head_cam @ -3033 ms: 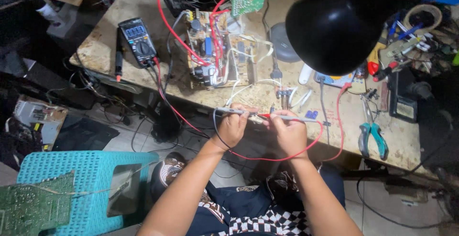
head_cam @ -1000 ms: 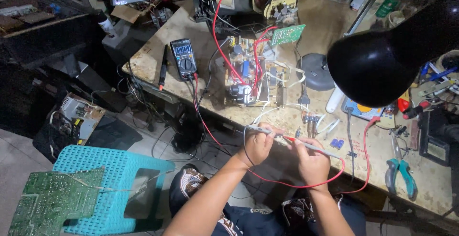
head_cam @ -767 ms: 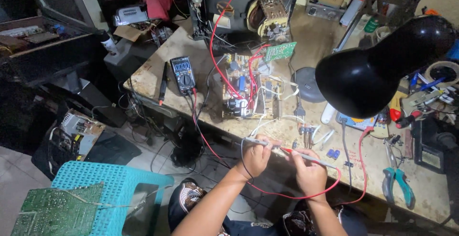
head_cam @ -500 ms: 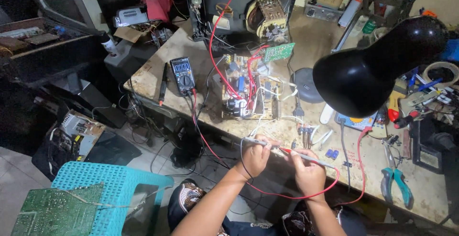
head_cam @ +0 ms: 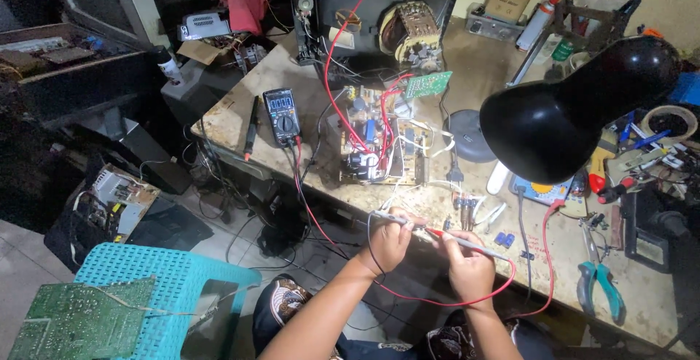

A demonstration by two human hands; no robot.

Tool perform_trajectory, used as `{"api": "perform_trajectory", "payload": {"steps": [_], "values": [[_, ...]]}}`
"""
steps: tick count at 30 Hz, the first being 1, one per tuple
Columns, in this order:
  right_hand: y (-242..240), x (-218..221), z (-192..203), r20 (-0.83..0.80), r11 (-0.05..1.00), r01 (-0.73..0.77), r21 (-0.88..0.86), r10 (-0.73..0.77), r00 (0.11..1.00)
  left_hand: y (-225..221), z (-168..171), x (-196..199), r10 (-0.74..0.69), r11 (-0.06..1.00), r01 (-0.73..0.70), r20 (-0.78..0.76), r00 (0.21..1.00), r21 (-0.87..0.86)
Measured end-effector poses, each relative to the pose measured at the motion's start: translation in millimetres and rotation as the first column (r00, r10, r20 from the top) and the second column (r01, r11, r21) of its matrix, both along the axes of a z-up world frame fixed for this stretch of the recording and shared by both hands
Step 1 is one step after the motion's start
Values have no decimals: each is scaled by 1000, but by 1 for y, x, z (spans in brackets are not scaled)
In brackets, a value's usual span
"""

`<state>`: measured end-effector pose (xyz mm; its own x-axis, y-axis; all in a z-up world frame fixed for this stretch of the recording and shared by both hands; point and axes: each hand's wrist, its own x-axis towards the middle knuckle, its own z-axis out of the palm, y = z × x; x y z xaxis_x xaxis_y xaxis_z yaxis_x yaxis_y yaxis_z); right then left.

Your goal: Testing electronic components on a circuit board using a multimeter and cleaning the board with a brush.

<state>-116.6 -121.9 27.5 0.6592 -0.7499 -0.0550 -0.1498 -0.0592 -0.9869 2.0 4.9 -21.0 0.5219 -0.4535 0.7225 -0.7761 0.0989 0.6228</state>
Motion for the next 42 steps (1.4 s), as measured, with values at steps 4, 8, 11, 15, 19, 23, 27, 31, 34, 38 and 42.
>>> {"api": "perform_trajectory", "payload": {"steps": [4,8,11,15,19,23,27,31,34,38,42], "values": [[1,-1,4,-50,999,-11,-45,8,999,0,-1,0,29,1000,-29,-2,1000,1],[-24,-6,-36,-92,898,-120,-424,89,992,-4,-20,5,85,996,-86,63,994,11],[-36,-9,-56,-190,654,-237,-719,144,971,-10,-50,8,151,987,-156,127,980,36],[-11,-6,-9,-222,951,-114,-287,49,974,-9,-45,7,148,987,-152,90,985,43],[-25,-8,-36,-197,801,-206,-563,113,974,-6,-40,6,139,989,-143,101,985,35],[-16,-8,-21,-109,872,-140,-468,100,989,-9,-50,6,125,989,-130,66,990,68],[-5,-7,-5,-114,928,-110,-355,74,991,-4,-35,5,159,986,-162,88,983,28],[-3,-6,-1,-127,918,-131,-375,89,988,-2,-31,5,149,986,-156,102,984,59],[4,-5,5,-57,973,-89,-212,79,995,-3,-34,5,178,980,-185,94,980,72],[5,-3,4,29,993,-61,-97,64,998,-4,-34,5,145,988,-149,94,985,40],[8,-4,11,-12,985,-84,-152,83,996,-6,-36,6,144,989,-146,110,984,11]]}}
